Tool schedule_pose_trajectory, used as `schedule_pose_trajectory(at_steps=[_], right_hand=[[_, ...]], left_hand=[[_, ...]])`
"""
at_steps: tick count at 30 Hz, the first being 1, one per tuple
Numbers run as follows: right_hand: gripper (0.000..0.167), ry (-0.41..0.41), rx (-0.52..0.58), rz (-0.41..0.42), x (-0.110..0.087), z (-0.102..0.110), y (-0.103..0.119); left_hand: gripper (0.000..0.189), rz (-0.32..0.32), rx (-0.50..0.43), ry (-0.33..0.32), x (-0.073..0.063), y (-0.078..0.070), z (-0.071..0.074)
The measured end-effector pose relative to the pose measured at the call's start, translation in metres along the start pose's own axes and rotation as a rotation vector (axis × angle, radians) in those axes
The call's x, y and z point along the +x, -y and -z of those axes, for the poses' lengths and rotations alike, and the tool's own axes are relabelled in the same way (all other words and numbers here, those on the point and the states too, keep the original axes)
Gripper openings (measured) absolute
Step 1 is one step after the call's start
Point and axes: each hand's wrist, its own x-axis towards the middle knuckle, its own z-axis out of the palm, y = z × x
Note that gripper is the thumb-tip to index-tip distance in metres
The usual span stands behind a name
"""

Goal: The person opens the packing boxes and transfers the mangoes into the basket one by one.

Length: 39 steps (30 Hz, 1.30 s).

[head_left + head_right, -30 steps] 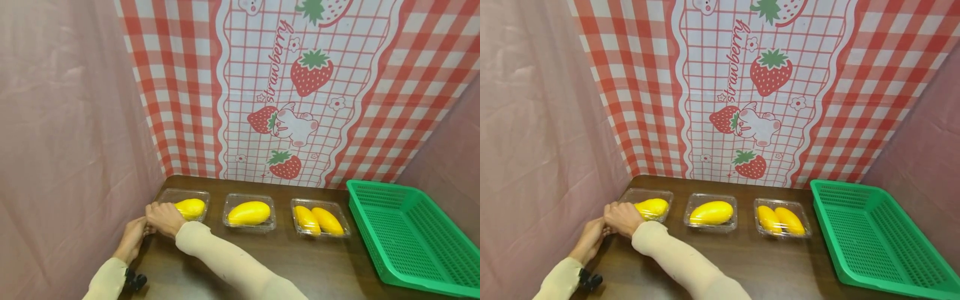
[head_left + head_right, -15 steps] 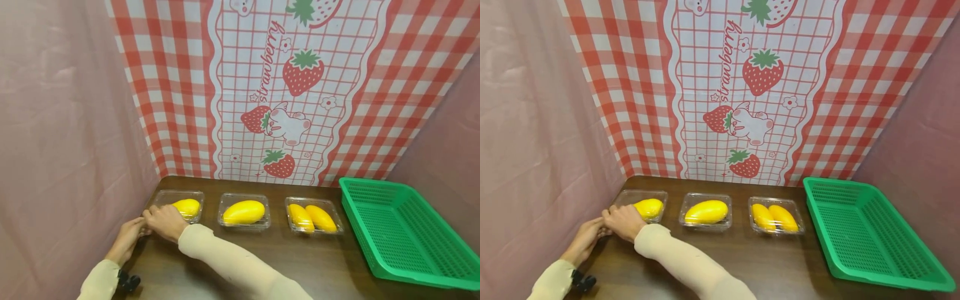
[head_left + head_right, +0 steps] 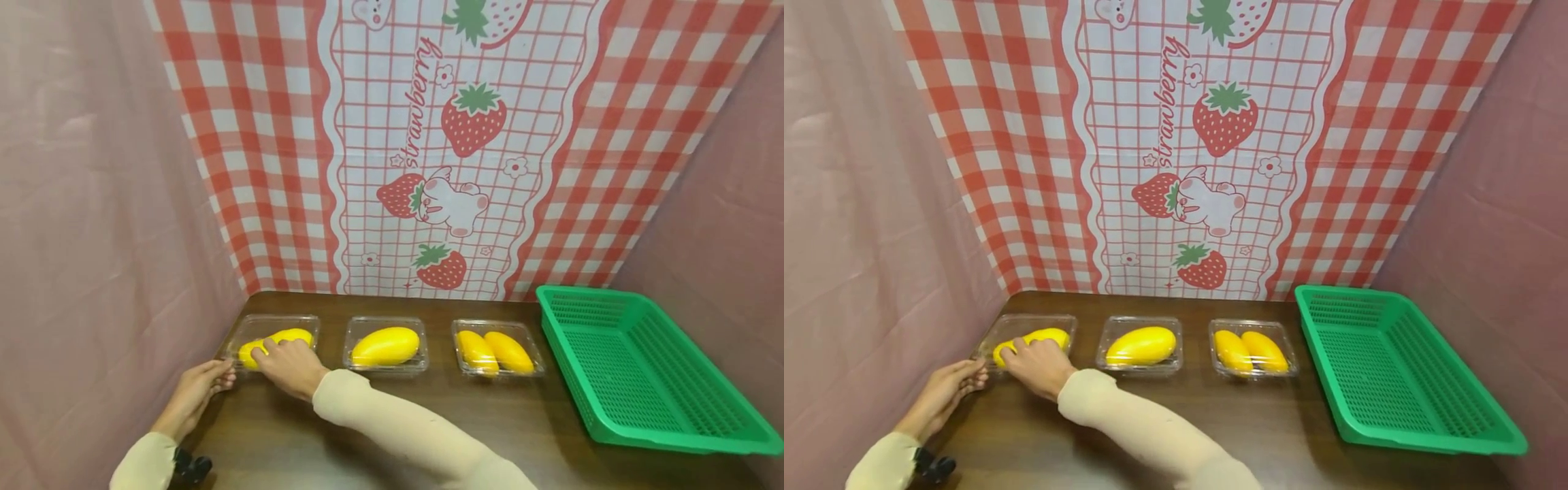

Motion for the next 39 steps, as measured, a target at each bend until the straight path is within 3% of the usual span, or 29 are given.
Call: schedule_pose_trajectory(at_steps=[9,16,24,31,39], right_hand=[[0.005,0.011,-0.004,-0.018,-0.023,0.007,-0.013],[0.013,0.022,-0.017,-0.046,-0.028,0.008,-0.012],[0.008,0.031,-0.031,-0.104,-0.031,0.006,-0.008],[0.022,0.097,0.145,-0.242,-0.027,0.007,-0.011],[0.019,0.079,0.375,-0.309,-0.025,0.009,-0.019]], left_hand=[[0.022,0.008,0.060,0.034,0.000,-0.001,0.003],[0.024,0.019,0.101,0.053,0.000,0.000,0.007],[0.022,-0.016,0.076,0.051,0.000,0.002,0.003],[0.024,-0.018,0.059,0.038,0.001,0.004,0.001],[0.023,-0.018,0.034,0.027,0.001,0.004,0.002]])
